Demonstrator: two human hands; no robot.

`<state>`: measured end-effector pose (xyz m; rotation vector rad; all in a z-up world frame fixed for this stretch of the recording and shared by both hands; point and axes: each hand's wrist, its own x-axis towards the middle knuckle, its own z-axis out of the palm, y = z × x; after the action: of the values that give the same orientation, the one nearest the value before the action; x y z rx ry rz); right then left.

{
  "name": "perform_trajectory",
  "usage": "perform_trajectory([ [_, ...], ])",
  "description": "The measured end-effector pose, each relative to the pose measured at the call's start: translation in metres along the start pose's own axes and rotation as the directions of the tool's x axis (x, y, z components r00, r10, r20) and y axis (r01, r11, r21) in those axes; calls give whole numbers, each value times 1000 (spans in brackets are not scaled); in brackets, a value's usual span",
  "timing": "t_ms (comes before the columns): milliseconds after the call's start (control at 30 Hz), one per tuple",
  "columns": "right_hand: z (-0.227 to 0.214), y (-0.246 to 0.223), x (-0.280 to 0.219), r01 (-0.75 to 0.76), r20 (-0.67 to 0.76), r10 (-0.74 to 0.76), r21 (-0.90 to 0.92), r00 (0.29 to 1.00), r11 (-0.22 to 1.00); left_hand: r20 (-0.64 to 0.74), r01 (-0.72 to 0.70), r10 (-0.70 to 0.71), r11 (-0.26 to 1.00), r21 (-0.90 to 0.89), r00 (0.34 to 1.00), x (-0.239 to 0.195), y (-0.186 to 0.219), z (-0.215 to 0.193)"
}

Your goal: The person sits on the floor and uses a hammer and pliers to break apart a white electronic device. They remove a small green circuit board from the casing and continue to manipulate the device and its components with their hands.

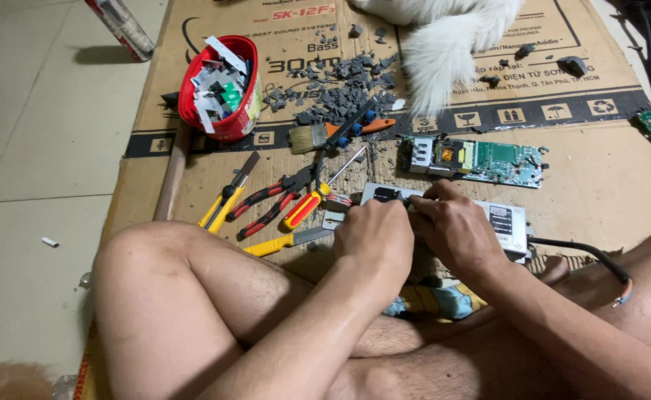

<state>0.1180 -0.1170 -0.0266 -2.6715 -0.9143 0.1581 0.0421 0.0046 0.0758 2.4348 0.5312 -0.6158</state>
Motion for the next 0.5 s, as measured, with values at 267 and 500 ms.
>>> perform_trajectory([
  [267, 17, 5, 0, 14, -59, -10, 70, 998, 997, -7, 220, -252, 861, -459, 968, 52, -20, 16],
  [500, 30, 18, 4, -97, -29, 100, 93, 995, 991, 10, 142, -145, 946, -292, 989, -1, -8, -7],
])
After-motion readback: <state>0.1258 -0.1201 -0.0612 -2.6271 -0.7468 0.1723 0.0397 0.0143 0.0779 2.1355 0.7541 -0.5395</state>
